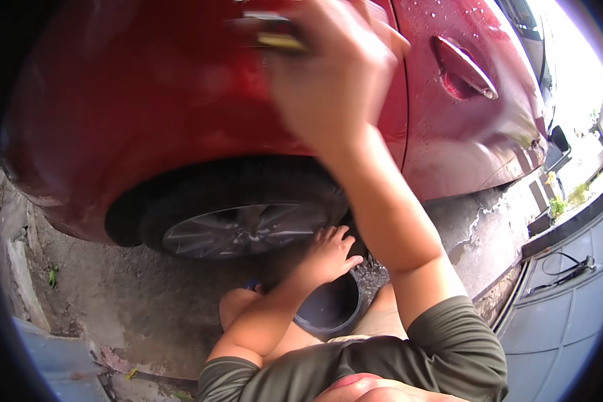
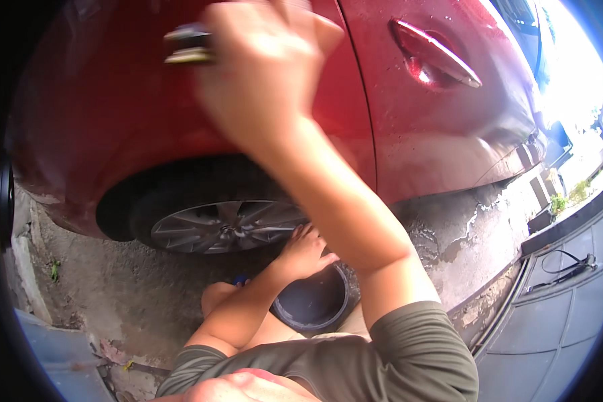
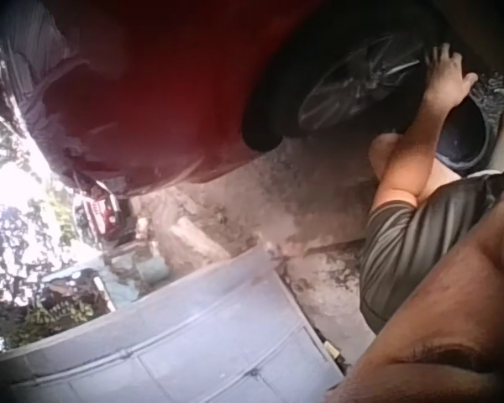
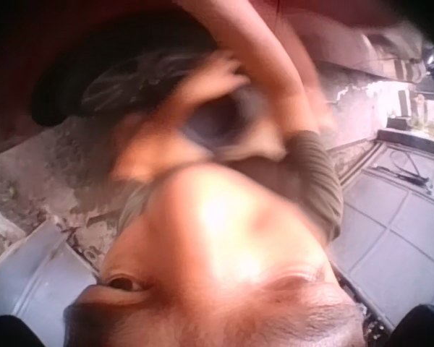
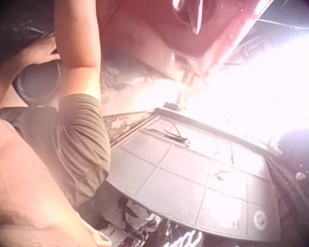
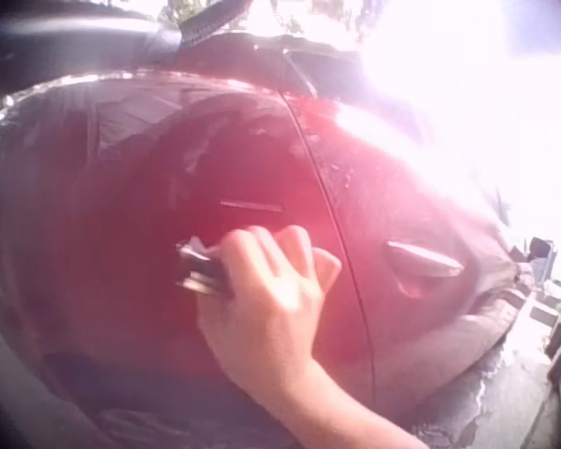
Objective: The person uses a piece of sandpaper to sand down scratches on the rear quarter panel and door handle of a red car, frequently dipping the sandpaper into a bucket of water.
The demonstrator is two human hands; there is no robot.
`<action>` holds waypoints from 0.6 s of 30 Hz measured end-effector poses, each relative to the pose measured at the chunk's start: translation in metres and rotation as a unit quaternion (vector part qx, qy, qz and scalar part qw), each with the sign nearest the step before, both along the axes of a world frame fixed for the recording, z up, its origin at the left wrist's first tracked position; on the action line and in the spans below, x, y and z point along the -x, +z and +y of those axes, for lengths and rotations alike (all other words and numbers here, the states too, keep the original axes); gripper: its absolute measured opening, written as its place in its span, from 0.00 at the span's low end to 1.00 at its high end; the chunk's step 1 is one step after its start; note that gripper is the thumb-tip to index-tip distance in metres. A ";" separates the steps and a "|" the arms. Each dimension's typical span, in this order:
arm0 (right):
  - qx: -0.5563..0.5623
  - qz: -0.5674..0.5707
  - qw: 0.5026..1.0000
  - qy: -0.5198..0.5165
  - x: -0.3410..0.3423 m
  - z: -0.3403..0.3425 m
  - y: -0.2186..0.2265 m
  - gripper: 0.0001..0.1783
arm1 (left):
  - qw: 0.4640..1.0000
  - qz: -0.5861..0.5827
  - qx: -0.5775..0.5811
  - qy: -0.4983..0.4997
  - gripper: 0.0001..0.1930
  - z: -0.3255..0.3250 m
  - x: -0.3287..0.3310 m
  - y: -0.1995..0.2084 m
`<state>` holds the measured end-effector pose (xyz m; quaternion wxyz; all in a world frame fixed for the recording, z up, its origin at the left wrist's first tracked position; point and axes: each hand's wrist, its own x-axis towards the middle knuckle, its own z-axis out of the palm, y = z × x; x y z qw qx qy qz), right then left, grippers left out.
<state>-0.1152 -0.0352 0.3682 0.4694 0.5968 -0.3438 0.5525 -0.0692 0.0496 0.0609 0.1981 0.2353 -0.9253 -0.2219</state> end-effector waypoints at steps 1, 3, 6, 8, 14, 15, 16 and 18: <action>-0.012 0.032 0.999 0.006 -0.028 -0.005 0.014 0.10 | 1.000 0.009 -0.016 0.004 0.28 -0.004 -0.003 -0.007; -0.074 -0.004 0.996 0.046 -0.029 0.000 0.013 0.09 | 0.999 -0.032 -0.040 0.005 0.29 -0.007 -0.012 0.002; -0.042 -0.178 0.982 0.036 0.050 0.009 -0.023 0.14 | 0.995 -0.070 -0.071 0.006 0.30 -0.005 -0.025 0.011; -0.011 -0.200 0.978 0.050 0.060 0.005 -0.023 0.15 | 0.997 -0.060 -0.055 -0.015 0.29 -0.003 -0.020 0.015; -0.038 0.001 0.998 0.044 -0.012 -0.001 0.026 0.11 | 0.997 -0.062 -0.048 0.010 0.30 -0.010 -0.018 0.011; -0.052 -0.084 0.995 -0.001 -0.007 0.011 0.029 0.13 | 0.998 -0.050 -0.046 0.014 0.30 -0.012 -0.026 0.013; -0.110 -0.187 0.973 0.078 0.012 0.013 0.036 0.13 | 0.998 -0.032 -0.046 0.013 0.30 -0.010 -0.028 0.016; -0.051 -0.152 0.987 -0.008 0.017 0.008 0.056 0.11 | 0.998 -0.031 -0.047 0.002 0.30 -0.006 -0.024 0.029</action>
